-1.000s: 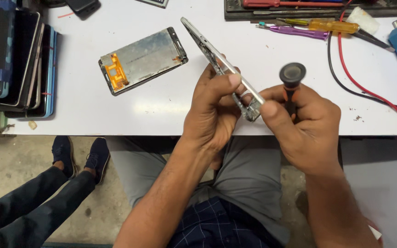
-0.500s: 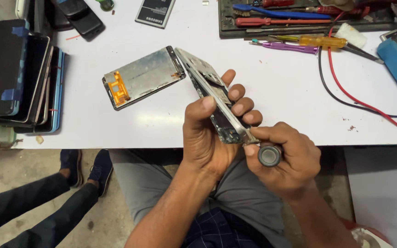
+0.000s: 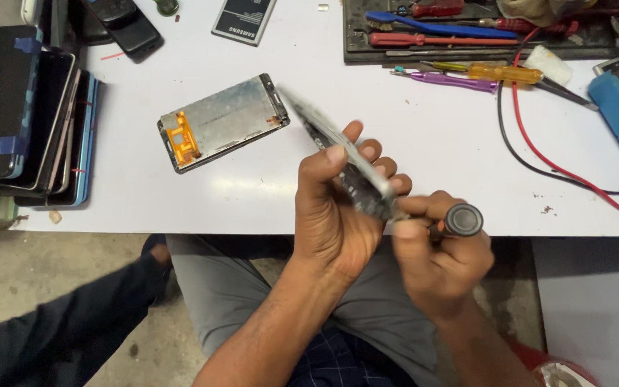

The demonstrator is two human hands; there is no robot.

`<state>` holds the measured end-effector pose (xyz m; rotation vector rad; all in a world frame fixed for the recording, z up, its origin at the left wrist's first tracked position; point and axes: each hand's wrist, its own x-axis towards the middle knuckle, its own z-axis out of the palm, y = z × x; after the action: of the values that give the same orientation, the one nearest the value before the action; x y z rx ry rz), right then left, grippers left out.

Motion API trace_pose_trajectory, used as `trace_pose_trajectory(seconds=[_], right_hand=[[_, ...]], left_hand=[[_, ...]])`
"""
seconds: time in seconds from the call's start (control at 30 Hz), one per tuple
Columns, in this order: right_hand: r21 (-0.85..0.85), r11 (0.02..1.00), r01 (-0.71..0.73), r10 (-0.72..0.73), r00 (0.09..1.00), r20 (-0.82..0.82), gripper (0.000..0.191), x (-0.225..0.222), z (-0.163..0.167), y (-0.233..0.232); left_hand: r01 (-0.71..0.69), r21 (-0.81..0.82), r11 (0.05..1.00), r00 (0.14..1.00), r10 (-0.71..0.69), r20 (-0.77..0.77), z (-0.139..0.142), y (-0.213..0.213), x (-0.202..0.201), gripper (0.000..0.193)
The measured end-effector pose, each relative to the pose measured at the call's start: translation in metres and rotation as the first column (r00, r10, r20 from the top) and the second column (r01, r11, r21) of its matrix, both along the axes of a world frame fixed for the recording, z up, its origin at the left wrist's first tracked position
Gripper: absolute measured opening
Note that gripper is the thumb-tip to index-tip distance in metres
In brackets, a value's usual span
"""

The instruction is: The person uses a screwdriver to pry open the back cover of a smartphone, then removes the battery and motherboard. The components are separated and placed on the workbench.

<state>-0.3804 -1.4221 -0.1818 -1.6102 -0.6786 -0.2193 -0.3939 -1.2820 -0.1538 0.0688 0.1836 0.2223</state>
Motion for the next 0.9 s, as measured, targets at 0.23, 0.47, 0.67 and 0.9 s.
trace_pose_trajectory(seconds=[0.23,0.47,0.67,0.9], right_hand=[[0.307,0.947,-0.095,0.158,0.969,-0.187,0.043,0.013,0.016,-0.013],[0.198,0.979,-0.038,0.052,0.997,-0.065,0.057,0.018,0.028,-0.025],[0.151,0.986,-0.072,0.089,0.991,-0.104,0.046,0.005,0.041,-0.036],[0.066,0.991,-0.118,0.125,0.986,-0.114,0.035,-0.017,0.055,-0.027]], left_hand=[[0.117,-0.071,0.991,0.958,-0.094,0.272,-0.011,0.009,-0.001,0.072],[0.187,-0.164,0.969,0.913,-0.110,0.393,-0.011,0.004,-0.003,0.081],[0.176,-0.230,0.957,0.924,-0.080,0.374,-0.006,0.002,-0.002,0.080],[0.095,-0.250,0.964,0.955,-0.018,0.295,0.002,-0.002,-0.004,0.068]])
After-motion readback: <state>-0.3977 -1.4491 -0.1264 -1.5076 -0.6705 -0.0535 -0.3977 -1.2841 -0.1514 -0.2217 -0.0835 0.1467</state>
